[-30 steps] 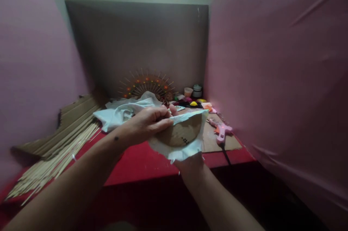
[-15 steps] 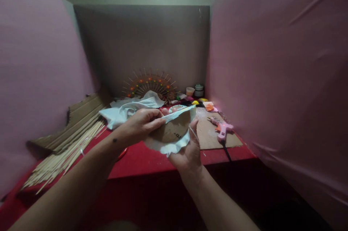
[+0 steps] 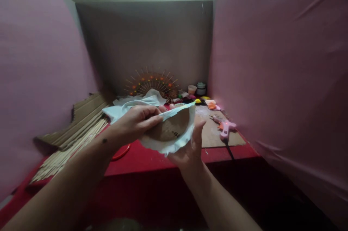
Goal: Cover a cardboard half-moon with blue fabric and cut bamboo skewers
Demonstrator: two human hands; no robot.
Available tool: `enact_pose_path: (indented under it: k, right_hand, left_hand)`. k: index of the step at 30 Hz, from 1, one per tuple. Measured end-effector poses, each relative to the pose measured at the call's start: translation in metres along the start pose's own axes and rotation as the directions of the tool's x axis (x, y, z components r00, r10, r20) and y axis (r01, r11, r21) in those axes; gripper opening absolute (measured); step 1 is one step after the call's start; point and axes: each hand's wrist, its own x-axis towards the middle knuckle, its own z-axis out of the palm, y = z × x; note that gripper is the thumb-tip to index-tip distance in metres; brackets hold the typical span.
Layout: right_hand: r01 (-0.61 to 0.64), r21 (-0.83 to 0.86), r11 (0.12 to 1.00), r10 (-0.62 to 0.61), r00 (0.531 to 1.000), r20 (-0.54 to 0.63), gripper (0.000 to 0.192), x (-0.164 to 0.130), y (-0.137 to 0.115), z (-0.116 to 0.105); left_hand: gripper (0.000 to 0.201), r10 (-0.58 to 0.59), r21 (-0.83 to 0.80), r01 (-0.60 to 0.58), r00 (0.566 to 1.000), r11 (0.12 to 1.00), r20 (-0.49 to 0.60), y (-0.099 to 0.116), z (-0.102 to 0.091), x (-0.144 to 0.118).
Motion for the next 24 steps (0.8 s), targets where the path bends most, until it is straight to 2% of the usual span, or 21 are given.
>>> enact_pose_path:
  k: [6,10,13,15,16,17,18,19,20,21,22,23,24]
  right_hand:
    - [-0.004,-0.271,0.962,0.015,0.999,0.038,0.091,-0.001,-0.004,-0.021]
    - [0.036,-0.392,0.919,-0.002,0.996,0.086,0.092,-0.001,-0.016,-0.044]
    - [0.04,-0.445,0.894,0.001,0.996,0.092,0.084,0.01,-0.042,-0.059]
    - [0.106,-0.514,0.851,-0.056,0.992,0.111,0.073,0.023,-0.066,-0.062]
    - [0.171,-0.556,0.813,-0.118,0.985,0.13,0.07,0.03,-0.077,-0.06]
    - [0.2,-0.618,0.76,-0.105,0.977,0.187,0.07,0.037,-0.088,-0.055]
    - [0.201,-0.687,0.698,-0.033,0.968,0.25,0.066,0.044,-0.098,-0.048]
    - [0.198,-0.738,0.645,0.102,0.935,0.339,0.058,0.05,-0.105,-0.04]
    - [0.205,-0.774,0.599,0.274,0.856,0.439,0.049,0.056,-0.109,-0.03]
    - [0.211,-0.806,0.553,0.459,0.73,0.506,0.038,0.06,-0.111,-0.02]
    - [0.233,-0.831,0.505,0.614,0.58,0.536,0.026,0.063,-0.111,-0.011]
    - [0.255,-0.848,0.464,0.673,0.521,0.525,0.016,0.065,-0.109,-0.002]
    - [0.256,-0.87,0.421,0.722,0.486,0.492,0.011,0.067,-0.107,0.004]
  left_hand:
    - [0.031,0.099,0.339,-0.063,0.991,0.939,-0.09,0.007,-0.019,-0.005]
    - [0.028,0.15,0.438,-0.101,0.985,0.893,-0.079,0.014,-0.031,-0.01]
    - [0.028,0.199,0.482,-0.163,0.98,0.861,-0.024,0.024,-0.035,-0.015]
    - [0.028,0.202,0.518,-0.184,0.979,0.835,0.022,0.032,-0.034,-0.019]
    - [0.029,0.197,0.533,-0.192,0.979,0.824,0.048,0.035,-0.032,-0.02]
    - [0.028,0.194,0.542,-0.204,0.978,0.815,0.077,0.038,-0.029,-0.021]
    - [0.028,0.191,0.543,-0.221,0.975,0.81,0.112,0.04,-0.027,-0.022]
    - [0.026,0.188,0.538,-0.24,0.97,0.808,0.151,0.042,-0.024,-0.022]
    - [0.023,0.189,0.53,-0.262,0.964,0.807,0.19,0.043,-0.022,-0.022]
    - [0.019,0.194,0.523,-0.282,0.957,0.804,0.218,0.044,-0.02,-0.022]
    - [0.015,0.2,0.522,-0.297,0.951,0.799,0.236,0.045,-0.019,-0.022]
    - [0.012,0.204,0.529,-0.306,0.948,0.791,0.244,0.045,-0.018,-0.022]
    - [0.01,0.203,0.542,-0.31,0.947,0.782,0.249,0.045,-0.017,-0.022]
